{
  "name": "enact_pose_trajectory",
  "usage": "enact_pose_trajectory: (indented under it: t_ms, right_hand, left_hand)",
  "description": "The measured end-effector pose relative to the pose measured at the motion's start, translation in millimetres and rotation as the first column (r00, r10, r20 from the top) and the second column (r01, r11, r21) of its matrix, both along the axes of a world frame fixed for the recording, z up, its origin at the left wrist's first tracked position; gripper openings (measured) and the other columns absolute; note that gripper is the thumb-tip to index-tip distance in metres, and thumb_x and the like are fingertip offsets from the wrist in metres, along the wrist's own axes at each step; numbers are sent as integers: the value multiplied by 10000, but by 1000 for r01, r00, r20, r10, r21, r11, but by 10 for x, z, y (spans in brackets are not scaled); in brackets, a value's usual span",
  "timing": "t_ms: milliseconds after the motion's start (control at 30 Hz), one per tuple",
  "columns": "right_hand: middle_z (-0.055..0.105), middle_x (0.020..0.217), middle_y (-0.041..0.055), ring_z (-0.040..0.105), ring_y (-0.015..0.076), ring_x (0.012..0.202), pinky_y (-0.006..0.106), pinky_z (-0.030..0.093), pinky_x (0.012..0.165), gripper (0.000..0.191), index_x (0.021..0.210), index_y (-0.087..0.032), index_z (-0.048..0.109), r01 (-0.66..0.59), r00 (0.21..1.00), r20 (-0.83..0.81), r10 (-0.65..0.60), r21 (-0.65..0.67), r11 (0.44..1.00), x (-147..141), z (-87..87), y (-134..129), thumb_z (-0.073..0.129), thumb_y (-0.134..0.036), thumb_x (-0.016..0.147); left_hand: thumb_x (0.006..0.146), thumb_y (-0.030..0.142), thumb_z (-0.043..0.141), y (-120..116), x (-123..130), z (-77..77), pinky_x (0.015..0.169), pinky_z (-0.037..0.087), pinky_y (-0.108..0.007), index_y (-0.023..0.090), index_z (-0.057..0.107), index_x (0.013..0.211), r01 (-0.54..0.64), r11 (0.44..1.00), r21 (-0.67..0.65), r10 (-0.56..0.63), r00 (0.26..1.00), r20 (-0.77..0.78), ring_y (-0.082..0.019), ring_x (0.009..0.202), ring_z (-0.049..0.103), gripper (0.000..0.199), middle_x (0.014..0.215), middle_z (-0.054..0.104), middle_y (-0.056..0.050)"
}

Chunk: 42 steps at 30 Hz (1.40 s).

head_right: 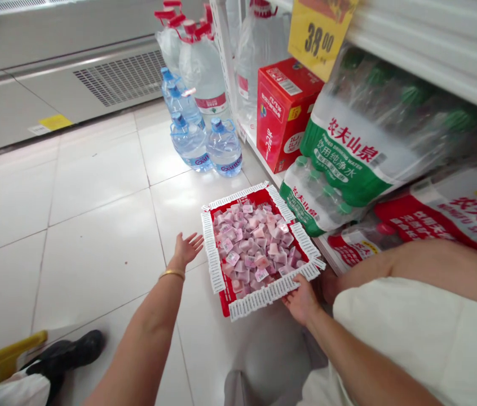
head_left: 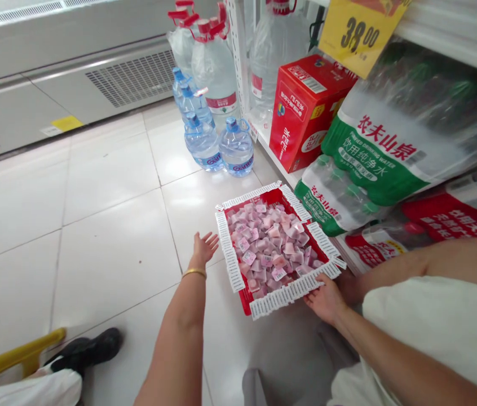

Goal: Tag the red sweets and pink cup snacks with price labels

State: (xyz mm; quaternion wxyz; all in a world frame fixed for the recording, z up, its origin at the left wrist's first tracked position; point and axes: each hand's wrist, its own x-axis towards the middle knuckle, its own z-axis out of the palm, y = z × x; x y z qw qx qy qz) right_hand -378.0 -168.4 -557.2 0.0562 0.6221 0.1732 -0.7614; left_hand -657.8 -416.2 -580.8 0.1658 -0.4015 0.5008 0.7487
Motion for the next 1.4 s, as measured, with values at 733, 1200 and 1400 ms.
enact_pose_trajectory:
  t_ms: [733,1200,1400]
  right_hand:
    - [574,644,3,546,149,582,239,429,579,68,793,-218,481,-12,996,91,2,100,995,148,19,-79,458,-282,786]
    - [569,597,27,539,192,590,286,403,564,175,731,-212,497,-239,957,200,212,124,963,183,7,16,468,-358,823]
    - [551,608,19,526,190,613,298,431,598,158,730,-219,484,-245,955,208,212,149,958,178,-2,28,465,-346,822]
  left_hand:
    - [937,550,366,-114,148,-365,820,542,-480,92,551,1195,225,939,261,-261,959,111,-275,999,633,557,1102,627,-167]
    - [900,442,187,-1351,1333,-284,831,499,-521,85,492,1224,332,855,-398,-235,933,273,-326,960,676,571,1121,653,-260]
    - [851,443,276,-1177,203,-110,1031,387,-398,149,492,1252,355,593,-722,-397,910,121,-237,1217,545,542,1306,602,-148]
